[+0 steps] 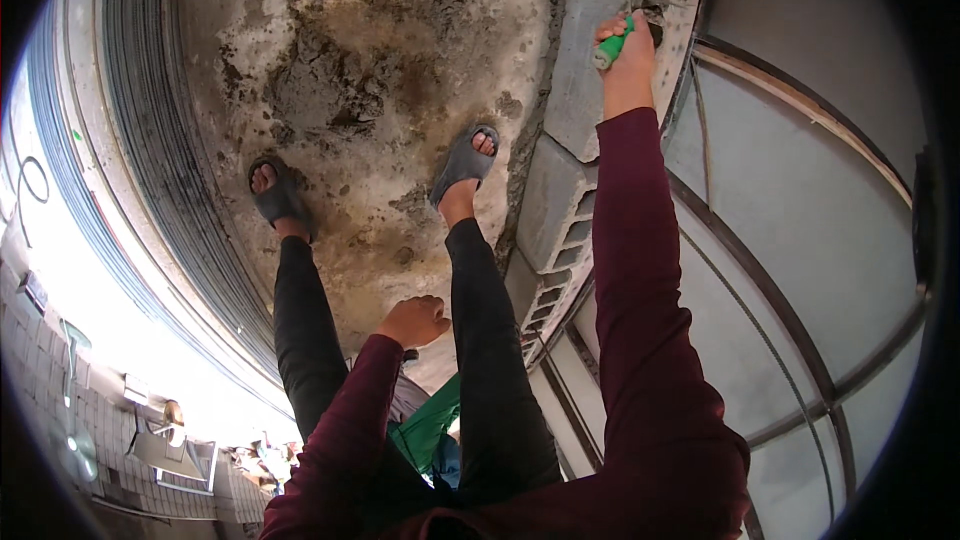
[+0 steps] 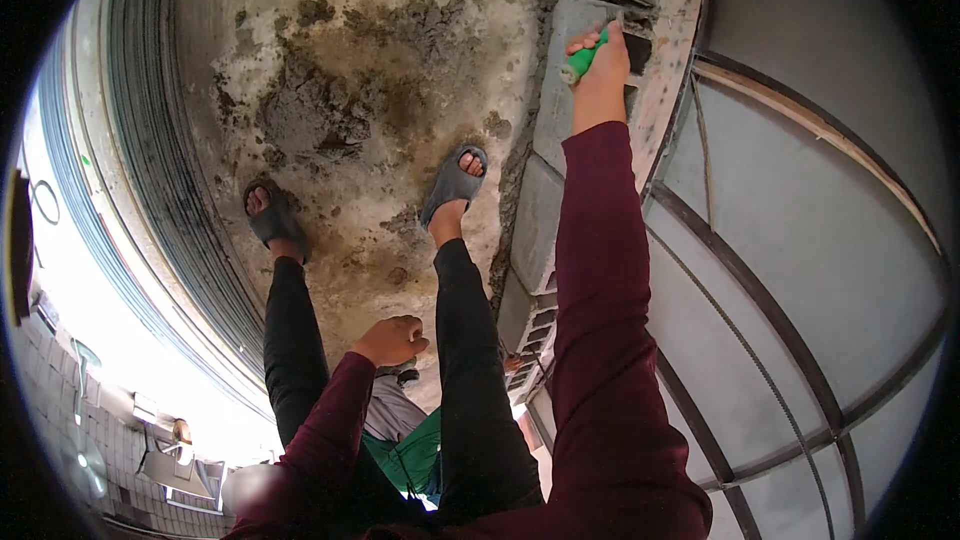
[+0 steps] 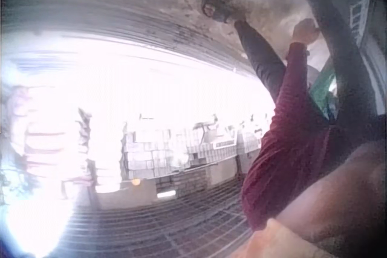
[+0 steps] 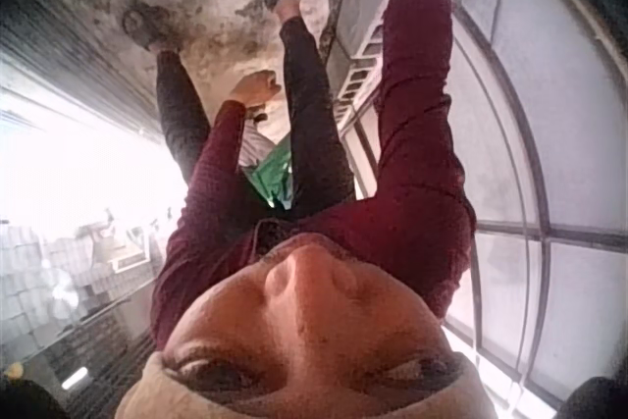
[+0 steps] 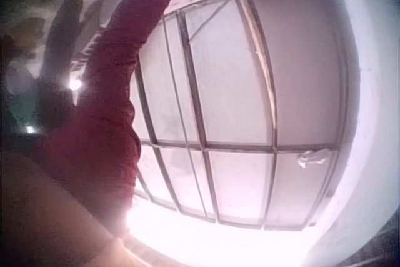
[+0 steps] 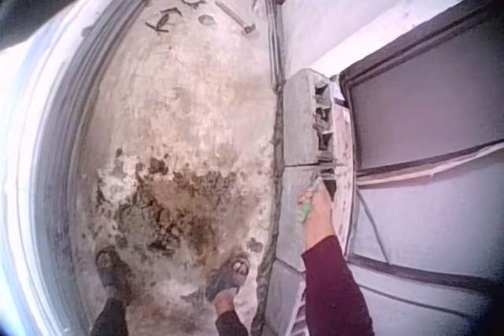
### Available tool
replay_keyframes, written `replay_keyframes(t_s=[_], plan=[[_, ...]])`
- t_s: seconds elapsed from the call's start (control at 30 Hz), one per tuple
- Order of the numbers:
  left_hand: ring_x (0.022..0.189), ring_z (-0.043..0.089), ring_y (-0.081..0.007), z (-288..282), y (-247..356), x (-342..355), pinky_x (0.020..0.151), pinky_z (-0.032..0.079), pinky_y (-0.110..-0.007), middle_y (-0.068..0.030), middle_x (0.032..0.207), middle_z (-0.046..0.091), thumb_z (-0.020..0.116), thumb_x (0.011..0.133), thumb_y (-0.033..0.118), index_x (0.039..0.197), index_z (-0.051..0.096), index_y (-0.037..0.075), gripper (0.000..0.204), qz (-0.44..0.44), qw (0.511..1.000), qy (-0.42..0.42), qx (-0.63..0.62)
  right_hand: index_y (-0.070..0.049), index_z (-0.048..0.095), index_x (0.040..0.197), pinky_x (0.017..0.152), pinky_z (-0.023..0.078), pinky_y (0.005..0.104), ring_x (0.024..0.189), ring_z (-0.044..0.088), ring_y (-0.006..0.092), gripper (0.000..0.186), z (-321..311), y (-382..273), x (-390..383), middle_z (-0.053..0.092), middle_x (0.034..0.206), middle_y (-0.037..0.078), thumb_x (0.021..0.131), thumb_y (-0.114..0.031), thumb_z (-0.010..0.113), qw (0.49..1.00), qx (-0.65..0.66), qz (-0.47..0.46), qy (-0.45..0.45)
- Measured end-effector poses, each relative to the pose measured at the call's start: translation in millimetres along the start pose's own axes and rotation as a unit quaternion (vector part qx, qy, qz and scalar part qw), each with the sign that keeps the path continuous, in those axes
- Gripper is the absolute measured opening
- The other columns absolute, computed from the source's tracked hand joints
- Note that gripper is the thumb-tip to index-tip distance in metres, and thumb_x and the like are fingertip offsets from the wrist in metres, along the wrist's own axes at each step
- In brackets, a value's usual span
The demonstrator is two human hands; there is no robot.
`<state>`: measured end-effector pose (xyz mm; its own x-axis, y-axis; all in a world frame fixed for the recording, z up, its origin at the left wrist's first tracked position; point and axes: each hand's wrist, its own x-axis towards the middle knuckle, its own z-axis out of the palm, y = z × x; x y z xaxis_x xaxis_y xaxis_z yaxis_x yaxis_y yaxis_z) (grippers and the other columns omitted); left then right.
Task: The person scoops wet cement from a pile on the floor using a trowel and applies it to the gaps between hollow concrete blocks on a low wall. They repeatedly smooth the mortar and adjust the blocks to ensure alignment.
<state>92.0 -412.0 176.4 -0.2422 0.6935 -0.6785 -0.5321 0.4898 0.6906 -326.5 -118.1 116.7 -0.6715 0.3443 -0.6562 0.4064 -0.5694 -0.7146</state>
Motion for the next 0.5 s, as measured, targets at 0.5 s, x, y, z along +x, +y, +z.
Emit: replay_keyframes(t_s=[0.5], plan=[[0.09,0.061,-0.0334,21.4,-11.0,-7.9,0.078,0.049,-0.045,-0.0125,0.092,0.063,0.056,0.083,0.035,0.086,0.059,0.005,0.03,-0.02,0.999,0.037,0.007,0.007,0.062,0.079,0.063,0.047,0.0457,0.069,0.061,0.0383,0.042,-15.0,209.1,22.6,0.063,0.076,0.026,0.086,-0.034,0.062,0.574,-0.792,-0.126,-0.166]])
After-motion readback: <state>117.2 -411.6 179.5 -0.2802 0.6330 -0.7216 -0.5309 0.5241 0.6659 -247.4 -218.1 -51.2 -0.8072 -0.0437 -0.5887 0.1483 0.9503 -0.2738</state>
